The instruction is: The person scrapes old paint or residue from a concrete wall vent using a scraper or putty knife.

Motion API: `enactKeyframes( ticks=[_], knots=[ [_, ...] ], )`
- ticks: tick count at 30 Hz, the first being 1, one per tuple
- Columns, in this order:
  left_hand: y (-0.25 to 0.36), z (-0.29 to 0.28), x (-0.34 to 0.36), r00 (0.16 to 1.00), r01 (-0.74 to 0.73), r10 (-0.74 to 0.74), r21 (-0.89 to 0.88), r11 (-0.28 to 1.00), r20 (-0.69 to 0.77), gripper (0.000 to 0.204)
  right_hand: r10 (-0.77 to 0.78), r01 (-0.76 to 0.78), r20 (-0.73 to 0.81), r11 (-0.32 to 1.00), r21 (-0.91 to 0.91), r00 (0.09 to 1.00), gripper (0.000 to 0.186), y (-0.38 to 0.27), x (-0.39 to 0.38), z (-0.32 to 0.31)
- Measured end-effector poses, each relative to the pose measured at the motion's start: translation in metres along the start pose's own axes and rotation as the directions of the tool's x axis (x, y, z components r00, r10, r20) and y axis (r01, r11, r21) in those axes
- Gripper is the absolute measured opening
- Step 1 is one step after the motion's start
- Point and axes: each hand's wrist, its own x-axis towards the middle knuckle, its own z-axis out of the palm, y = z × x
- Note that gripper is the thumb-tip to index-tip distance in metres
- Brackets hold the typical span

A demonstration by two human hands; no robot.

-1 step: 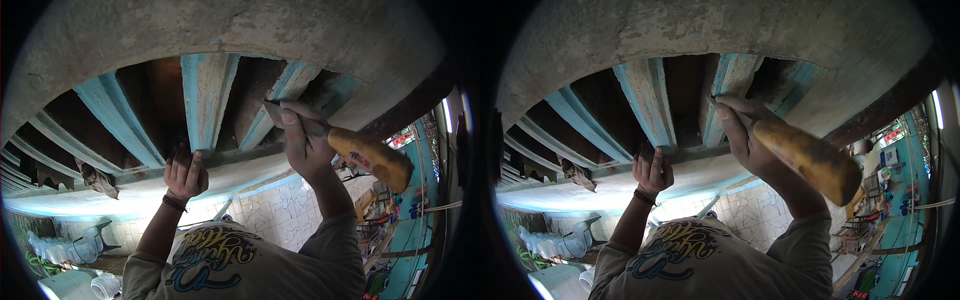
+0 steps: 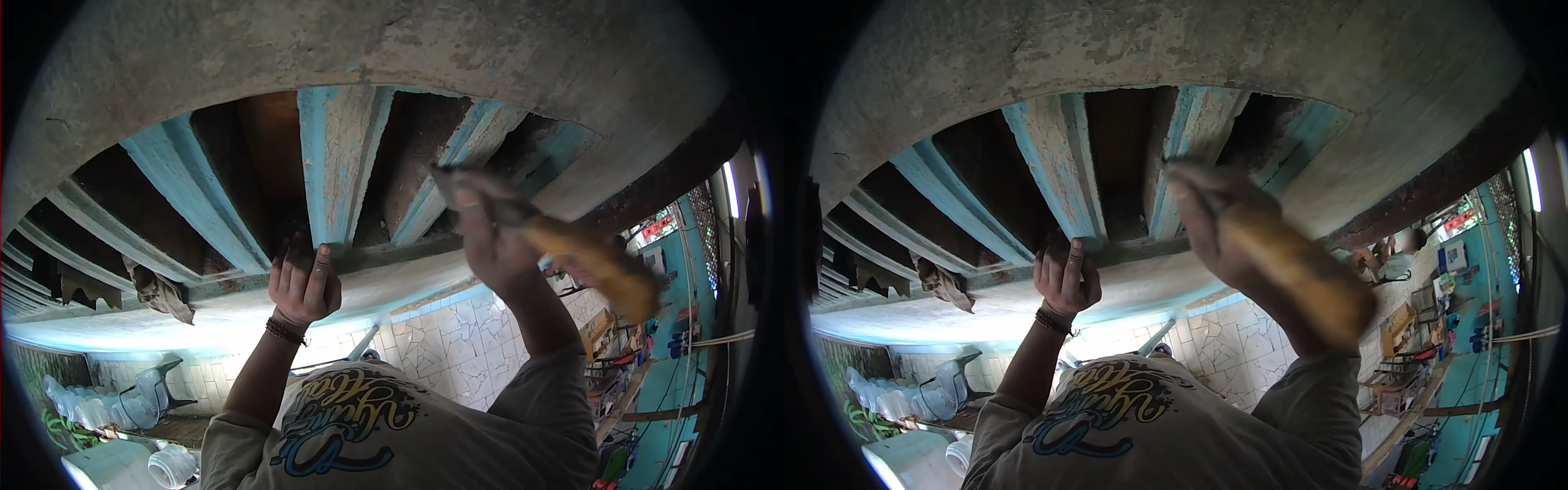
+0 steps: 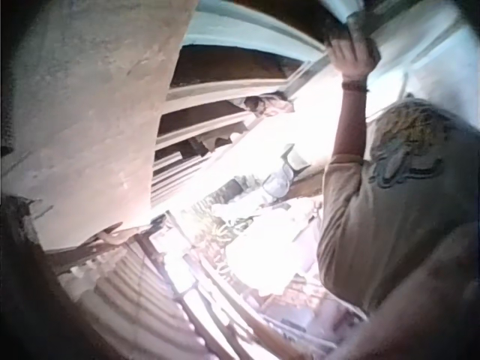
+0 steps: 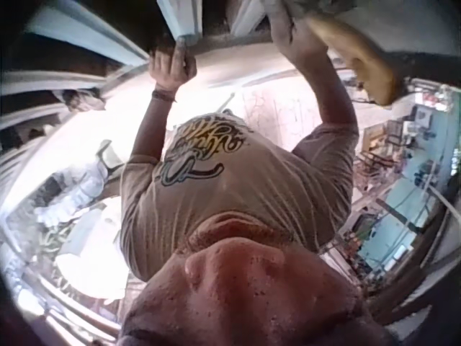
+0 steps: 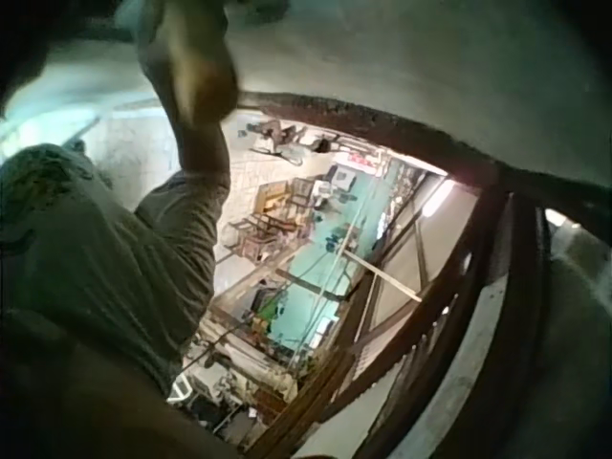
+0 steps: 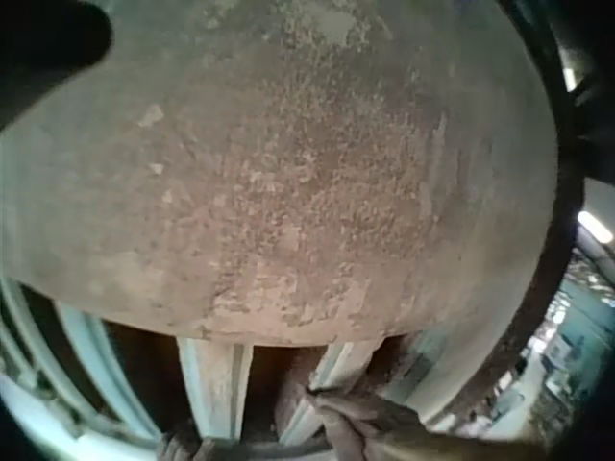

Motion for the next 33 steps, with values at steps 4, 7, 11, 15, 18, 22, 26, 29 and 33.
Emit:
enactKeyframes(
  ticks=[4,7,11,15,18,22,26,29,33],
  knots=[
    [0.002,0.007,0.005,0.999,-0.018,0.017,-0.034,0.999,-0.033,0.052,-0.015,0.026,0.121,0.996,-0.089,0.993,0.017,0.009,-0.018,0.010],
    [-0.001,0.001,0.001,1.000,-0.009,0.009,-0.008,1.000,-0.022,0.052,0.168,-0.166,0.033,0.984,-0.063,0.985,0.019,-0.007,-0.010,0.003],
    [0.003,0.009,0.004,0.998,0.023,-0.025,-0.033,0.999,-0.056,0.046,-0.142,0.183,0.173,0.951,-0.248,0.975,0.022,0.030,-0.044,0.030],
    [0.000,0.003,0.003,1.000,0.004,-0.004,-0.022,1.000,-0.004,0.051,0.101,-0.096,0.037,0.987,-0.125,0.994,0.030,0.011,-0.030,0.024],
    [0.003,0.004,0.005,1.000,0.002,-0.003,-0.030,1.000,-0.013,0.050,-0.153,0.184,0.145,0.954,-0.237,0.978,0.023,0.029,-0.046,0.038],
    [0.001,0.002,0.003,1.000,-0.002,0.002,-0.042,0.999,-0.009,0.050,0.108,-0.108,-0.001,0.990,-0.087,0.994,0.029,0.014,-0.044,0.029],
    [0.002,0.003,0.006,1.000,-0.004,0.003,-0.057,0.998,-0.015,0.051,-0.176,0.214,0.153,0.934,-0.285,0.972,0.021,0.035,-0.057,0.046],
    [0.000,0.001,0.001,1.000,0.007,-0.007,-0.034,0.999,0.006,0.052,-0.042,0.054,0.062,0.979,-0.199,0.997,0.025,0.015,-0.046,0.035],
    [0.003,0.003,0.004,1.000,0.000,-0.001,-0.052,0.999,-0.010,0.052,0.021,-0.006,0.072,0.982,-0.191,0.997,0.027,0.030,-0.060,0.045]
  ],
)
